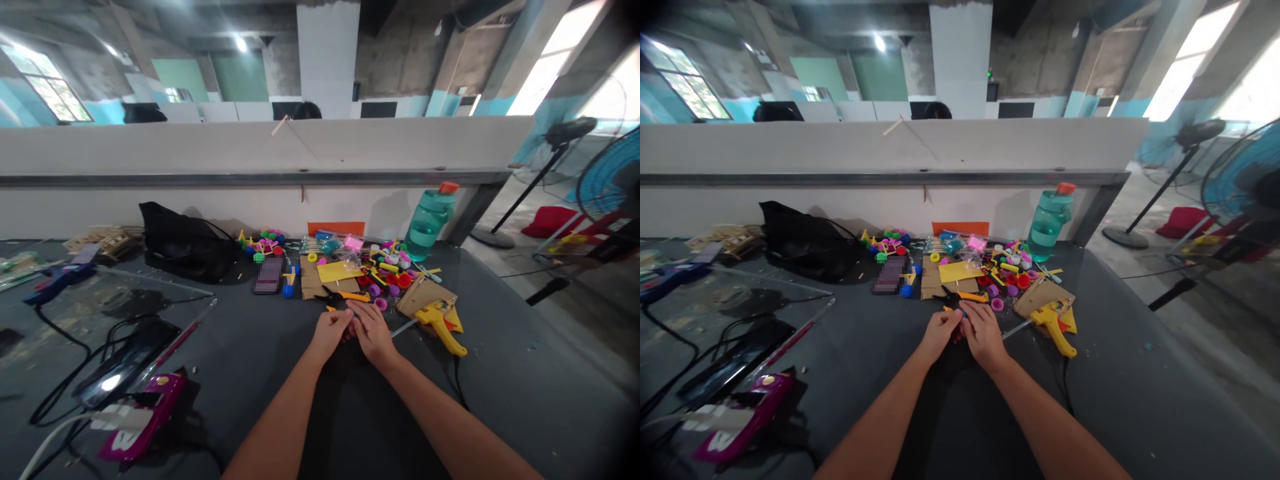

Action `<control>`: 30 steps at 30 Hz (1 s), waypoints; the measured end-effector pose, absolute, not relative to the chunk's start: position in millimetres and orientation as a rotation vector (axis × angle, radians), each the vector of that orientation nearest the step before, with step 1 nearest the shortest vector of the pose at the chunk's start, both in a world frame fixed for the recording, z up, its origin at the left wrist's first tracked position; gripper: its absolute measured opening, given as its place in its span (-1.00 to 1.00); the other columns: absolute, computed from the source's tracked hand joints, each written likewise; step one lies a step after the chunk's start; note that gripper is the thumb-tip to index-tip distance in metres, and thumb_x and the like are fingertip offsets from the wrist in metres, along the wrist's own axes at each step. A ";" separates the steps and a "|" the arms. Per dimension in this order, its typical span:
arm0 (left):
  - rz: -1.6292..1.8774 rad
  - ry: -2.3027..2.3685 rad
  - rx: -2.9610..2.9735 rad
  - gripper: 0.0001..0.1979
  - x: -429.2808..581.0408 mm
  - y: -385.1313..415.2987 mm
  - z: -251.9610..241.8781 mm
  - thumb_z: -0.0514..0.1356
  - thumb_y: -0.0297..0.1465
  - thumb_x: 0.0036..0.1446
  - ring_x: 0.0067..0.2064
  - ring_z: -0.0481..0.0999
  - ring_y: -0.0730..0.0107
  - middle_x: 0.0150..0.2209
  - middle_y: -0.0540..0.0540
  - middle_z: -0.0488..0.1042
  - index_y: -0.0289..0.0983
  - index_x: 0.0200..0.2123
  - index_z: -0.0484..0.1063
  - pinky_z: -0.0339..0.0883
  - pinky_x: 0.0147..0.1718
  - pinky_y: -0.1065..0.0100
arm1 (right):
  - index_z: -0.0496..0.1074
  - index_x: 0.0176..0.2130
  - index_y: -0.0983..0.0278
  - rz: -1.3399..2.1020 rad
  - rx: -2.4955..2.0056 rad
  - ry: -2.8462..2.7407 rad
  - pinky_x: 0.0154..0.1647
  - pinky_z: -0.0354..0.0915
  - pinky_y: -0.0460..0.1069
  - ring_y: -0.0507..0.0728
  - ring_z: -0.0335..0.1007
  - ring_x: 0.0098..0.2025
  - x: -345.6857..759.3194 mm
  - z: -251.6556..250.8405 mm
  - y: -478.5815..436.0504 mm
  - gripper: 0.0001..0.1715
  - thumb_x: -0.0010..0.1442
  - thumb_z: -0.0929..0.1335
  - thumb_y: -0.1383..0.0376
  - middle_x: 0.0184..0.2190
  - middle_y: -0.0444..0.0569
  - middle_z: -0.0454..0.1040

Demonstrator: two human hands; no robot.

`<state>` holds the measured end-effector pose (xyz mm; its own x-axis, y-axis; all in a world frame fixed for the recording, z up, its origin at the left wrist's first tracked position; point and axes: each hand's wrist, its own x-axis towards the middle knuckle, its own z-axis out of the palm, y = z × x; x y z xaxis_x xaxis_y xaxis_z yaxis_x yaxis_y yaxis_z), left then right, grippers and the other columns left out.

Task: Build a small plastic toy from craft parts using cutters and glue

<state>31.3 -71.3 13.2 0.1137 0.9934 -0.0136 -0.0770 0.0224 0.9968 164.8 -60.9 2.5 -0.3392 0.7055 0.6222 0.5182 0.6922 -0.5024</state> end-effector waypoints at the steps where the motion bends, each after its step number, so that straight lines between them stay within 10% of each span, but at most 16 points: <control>1: 1.149 1.072 1.183 -0.53 30.7 -71.0 12.9 0.11 -0.04 -0.01 -0.67 0.24 0.55 -0.70 0.00 0.30 -0.33 -0.66 0.36 0.08 -0.69 0.48 | 0.29 0.06 0.24 0.264 -0.936 -2.029 0.03 0.19 0.17 0.17 0.25 0.02 164.4 2.7 -61.4 -0.59 0.22 0.18 0.34 -0.01 0.07 0.38; 23: 1.136 1.175 1.116 -0.58 15.1 -73.6 9.3 0.12 -0.06 -0.01 -0.65 0.21 0.54 -0.67 0.04 0.25 -0.35 -0.55 0.36 0.10 -0.69 0.49 | 0.39 -0.24 0.23 0.371 -1.001 -1.878 -0.08 0.22 0.15 0.18 0.33 -0.14 150.3 5.3 -67.3 -0.81 0.06 0.32 0.38 -0.21 0.02 0.44; 30: 1.141 1.206 1.106 -0.56 15.6 -71.7 9.7 0.10 -0.07 0.01 -0.62 0.20 0.55 -0.65 0.02 0.28 -0.35 -0.59 0.35 0.09 -0.65 0.48 | 0.34 -0.07 0.22 0.474 -0.957 -1.940 -0.04 0.22 0.15 0.19 0.30 -0.09 149.8 13.3 -67.3 -0.61 0.05 0.35 0.34 -0.15 0.05 0.41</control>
